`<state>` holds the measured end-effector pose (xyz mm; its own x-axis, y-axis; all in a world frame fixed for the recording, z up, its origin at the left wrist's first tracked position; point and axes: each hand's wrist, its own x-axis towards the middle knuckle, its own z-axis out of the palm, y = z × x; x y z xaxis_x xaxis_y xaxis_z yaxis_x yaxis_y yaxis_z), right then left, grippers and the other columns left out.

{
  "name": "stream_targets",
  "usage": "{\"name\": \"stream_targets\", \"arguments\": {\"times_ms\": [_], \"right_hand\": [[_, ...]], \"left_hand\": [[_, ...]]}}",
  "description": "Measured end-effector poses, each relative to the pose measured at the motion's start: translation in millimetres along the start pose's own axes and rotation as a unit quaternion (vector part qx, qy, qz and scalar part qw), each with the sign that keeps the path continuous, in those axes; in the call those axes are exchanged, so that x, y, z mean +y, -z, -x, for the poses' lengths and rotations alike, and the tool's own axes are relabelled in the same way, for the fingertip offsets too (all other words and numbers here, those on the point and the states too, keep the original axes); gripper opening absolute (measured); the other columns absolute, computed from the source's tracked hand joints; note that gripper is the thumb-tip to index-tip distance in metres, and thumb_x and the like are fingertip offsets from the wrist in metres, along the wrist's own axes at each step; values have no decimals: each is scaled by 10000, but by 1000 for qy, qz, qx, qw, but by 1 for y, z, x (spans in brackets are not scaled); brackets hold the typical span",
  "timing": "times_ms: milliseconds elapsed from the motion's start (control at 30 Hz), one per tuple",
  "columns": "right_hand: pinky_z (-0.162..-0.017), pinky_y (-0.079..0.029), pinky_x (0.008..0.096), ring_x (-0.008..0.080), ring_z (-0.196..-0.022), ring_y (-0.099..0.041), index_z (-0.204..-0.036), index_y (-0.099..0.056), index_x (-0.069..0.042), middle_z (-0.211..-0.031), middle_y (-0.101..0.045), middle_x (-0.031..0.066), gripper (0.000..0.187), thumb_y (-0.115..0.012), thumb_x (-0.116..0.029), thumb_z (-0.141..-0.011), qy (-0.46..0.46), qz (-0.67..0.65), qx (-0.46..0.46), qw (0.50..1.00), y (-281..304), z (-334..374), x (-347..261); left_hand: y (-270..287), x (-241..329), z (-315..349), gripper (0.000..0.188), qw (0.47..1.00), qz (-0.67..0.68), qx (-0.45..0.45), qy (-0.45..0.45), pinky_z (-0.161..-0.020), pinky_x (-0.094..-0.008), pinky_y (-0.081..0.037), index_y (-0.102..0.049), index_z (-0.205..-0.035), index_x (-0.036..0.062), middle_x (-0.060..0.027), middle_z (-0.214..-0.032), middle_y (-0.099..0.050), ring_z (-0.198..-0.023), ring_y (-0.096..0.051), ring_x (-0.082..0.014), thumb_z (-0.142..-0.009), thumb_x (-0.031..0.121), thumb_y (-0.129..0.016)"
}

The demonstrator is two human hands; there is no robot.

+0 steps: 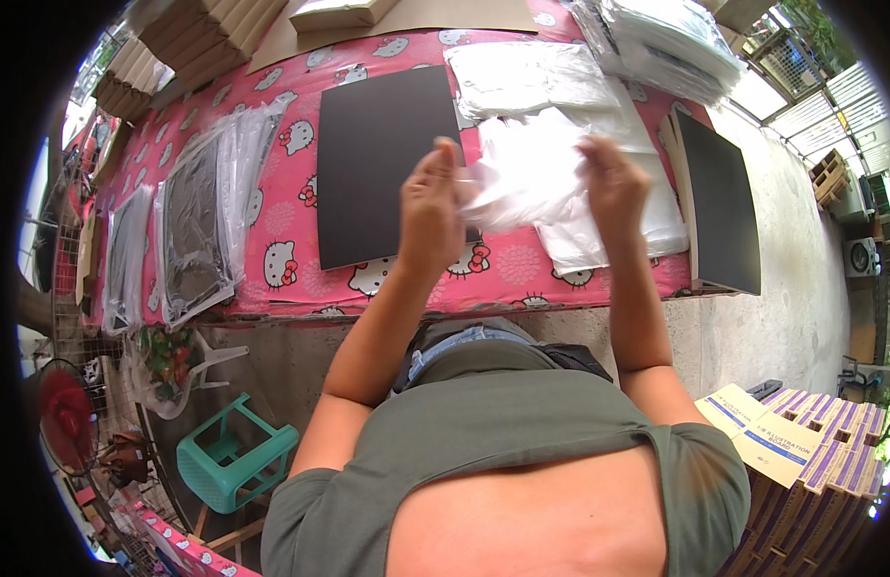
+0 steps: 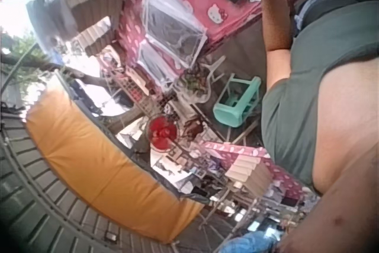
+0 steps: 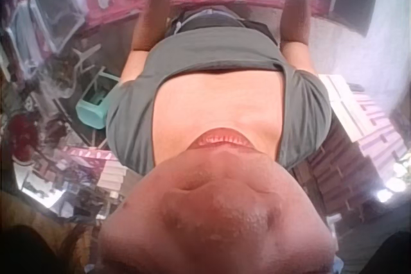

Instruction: The person places black rectangular boards into plastic sleeves one at a time and stacks the packaged boards on the table.

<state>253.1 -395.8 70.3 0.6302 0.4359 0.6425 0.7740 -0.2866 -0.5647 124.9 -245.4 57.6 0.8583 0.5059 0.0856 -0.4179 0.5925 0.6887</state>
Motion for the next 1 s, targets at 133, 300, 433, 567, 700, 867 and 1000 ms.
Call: {"name": "stream_targets", "arguments": {"times_ms": [133,300,433,567,700,867,1000], "right_hand": [[-560,-457,279,181,-598,-587,-847,-621,-51,-698,-601,112,170,-555,-10,-696,-24,176,192,965,75,-12,70],[-633,-453,316,225,-691,-589,-856,-630,-35,-758,-610,137,199,-610,-89,-666,16,157,183,970,133,-11,34],[-691,-449,345,260,-767,-591,-863,-638,-22,-806,-616,156,257,-655,-152,-641,-83,187,-157,966,70,3,64],[-750,-446,374,295,-842,-593,-870,-645,-9,-854,-623,176,330,-699,-215,-617,-231,282,-542,758,40,34,120],[-846,-396,366,324,-1009,-516,-1188,-435,8,-1082,-536,215,714,-740,-268,-604,-50,207,-293,932,20,-14,-35],[-678,-423,304,202,-763,-538,-956,-547,-6,-857,-560,122,336,-678,-169,-692,88,-247,-404,876,-92,-5,-134],[-530,-387,269,143,-545,-480,-698,-560,-2,-593,-503,63,101,-610,-86,-721,-42,-220,-463,858,-121,23,-180]], "left_hand": [[104,36,15,327,983,-2,181,11,-296,-186,-323,-431,-700,122,22,-520,-432,-345,-366,-52,-885,392,-411],[182,69,57,418,892,12,452,9,-613,-419,-512,-437,-809,85,-63,-684,-503,-588,-557,-218,-801,499,-498],[193,59,55,385,959,-32,281,6,-599,-365,-514,-458,-879,68,-34,-692,-525,-614,-574,-177,-781,422,-574],[114,62,48,180,988,-31,151,21,-528,-255,-489,-457,-856,91,15,-658,-503,-582,-553,-91,-807,191,-599],[88,69,69,115,994,76,72,-41,-505,-194,-468,-506,-897,73,-2,-723,-546,-595,-545,-55,-801,35,-557],[62,93,101,66,974,-139,75,-161,-608,-182,-423,-539,-888,62,1,-770,-551,-688,-511,-39,-824,48,-547],[77,134,144,200,928,-259,193,-188,-471,-149,-240,-533,-1034,84,87,-619,-362,-550,-302,21,-838,115,-555]]}}
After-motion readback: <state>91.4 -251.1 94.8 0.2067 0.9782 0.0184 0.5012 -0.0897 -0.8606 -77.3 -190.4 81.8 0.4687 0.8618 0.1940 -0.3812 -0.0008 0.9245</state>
